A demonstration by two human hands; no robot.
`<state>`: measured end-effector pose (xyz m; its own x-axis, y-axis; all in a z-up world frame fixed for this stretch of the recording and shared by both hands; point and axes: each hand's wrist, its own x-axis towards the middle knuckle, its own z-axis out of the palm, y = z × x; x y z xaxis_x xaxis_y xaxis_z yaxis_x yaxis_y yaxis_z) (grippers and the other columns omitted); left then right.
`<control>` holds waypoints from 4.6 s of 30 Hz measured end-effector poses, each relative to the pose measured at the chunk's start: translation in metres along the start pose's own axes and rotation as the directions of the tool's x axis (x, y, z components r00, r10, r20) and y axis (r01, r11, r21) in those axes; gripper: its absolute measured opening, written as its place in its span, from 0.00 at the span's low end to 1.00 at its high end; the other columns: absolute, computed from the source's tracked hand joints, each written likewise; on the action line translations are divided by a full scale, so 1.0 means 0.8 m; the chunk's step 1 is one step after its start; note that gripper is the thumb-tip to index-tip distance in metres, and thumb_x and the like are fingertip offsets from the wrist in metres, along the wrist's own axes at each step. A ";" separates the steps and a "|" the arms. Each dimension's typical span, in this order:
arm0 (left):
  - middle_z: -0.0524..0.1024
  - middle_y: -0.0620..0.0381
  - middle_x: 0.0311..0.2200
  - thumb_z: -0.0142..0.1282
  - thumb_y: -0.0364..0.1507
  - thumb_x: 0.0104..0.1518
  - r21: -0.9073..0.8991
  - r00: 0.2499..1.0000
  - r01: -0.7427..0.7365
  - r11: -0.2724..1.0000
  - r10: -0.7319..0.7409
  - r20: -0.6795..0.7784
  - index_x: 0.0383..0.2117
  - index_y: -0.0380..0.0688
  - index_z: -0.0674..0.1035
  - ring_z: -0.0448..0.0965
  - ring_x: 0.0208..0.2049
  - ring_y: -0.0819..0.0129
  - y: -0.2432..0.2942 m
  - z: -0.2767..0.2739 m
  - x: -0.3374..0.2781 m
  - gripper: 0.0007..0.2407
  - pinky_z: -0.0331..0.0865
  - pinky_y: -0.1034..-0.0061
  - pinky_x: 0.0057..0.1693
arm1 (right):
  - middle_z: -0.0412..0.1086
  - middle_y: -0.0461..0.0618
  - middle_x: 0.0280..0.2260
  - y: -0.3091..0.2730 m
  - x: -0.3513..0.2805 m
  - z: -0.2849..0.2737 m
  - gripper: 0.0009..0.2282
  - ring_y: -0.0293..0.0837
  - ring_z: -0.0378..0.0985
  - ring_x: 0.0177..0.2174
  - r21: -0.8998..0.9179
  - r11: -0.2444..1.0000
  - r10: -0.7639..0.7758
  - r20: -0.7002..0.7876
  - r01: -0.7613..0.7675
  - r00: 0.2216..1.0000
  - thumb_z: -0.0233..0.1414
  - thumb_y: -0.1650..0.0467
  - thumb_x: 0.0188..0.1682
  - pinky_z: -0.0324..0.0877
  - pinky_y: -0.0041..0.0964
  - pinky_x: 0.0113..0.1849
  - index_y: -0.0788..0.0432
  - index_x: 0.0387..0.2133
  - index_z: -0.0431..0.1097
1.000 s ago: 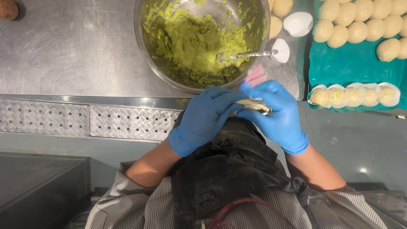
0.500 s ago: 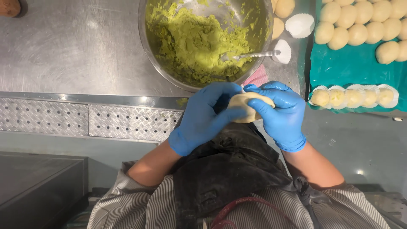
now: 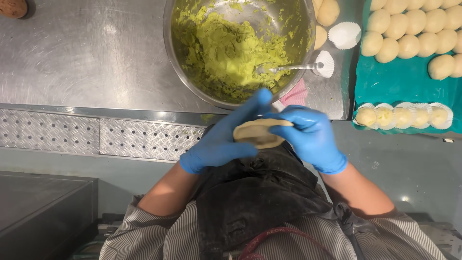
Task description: Filling flattened dough balls with a green paste and placing them into cupcake liners.
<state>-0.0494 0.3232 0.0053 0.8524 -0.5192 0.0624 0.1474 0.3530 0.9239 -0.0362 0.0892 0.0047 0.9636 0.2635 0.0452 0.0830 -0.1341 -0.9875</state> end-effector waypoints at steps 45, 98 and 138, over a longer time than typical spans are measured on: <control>0.65 0.42 0.65 0.36 0.53 0.67 -0.837 0.798 -0.455 0.304 -0.278 -0.534 0.68 0.35 0.60 0.67 0.64 0.55 -0.159 -0.111 -0.050 0.34 0.59 0.63 0.71 | 0.69 0.50 0.20 0.116 0.240 0.081 0.14 0.39 0.72 0.13 -0.231 0.953 0.240 0.179 -0.197 0.954 0.36 0.73 0.63 0.70 0.29 0.17 0.67 0.31 0.67; 0.78 0.35 0.50 0.55 0.14 0.63 -0.883 0.878 -0.338 0.324 -0.229 -0.421 0.49 0.29 0.75 0.81 0.49 0.44 -0.019 -0.025 0.036 0.10 0.76 0.50 0.59 | 0.66 0.51 0.20 -0.016 0.104 -0.029 0.10 0.44 0.76 0.20 0.665 0.744 0.466 -0.447 -0.065 0.763 0.51 0.67 0.56 0.73 0.32 0.25 0.61 0.29 0.67; 0.77 0.45 0.49 0.59 0.24 0.60 -0.781 0.933 0.136 0.610 -0.343 -0.105 0.57 0.30 0.72 0.79 0.47 0.63 -0.034 0.074 0.072 0.19 0.74 0.73 0.56 | 0.72 0.60 0.41 -0.042 -0.005 -0.100 0.20 0.59 0.73 0.43 -0.756 0.480 -0.429 0.240 0.445 0.871 0.72 0.73 0.41 0.68 0.52 0.51 0.71 0.42 0.73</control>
<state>-0.0342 0.2377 0.0062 0.7977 -0.5240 -0.2984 0.5978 0.7522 0.2771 -0.0226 0.0166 0.0502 0.7424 0.5165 0.4266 0.6608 -0.6691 -0.3400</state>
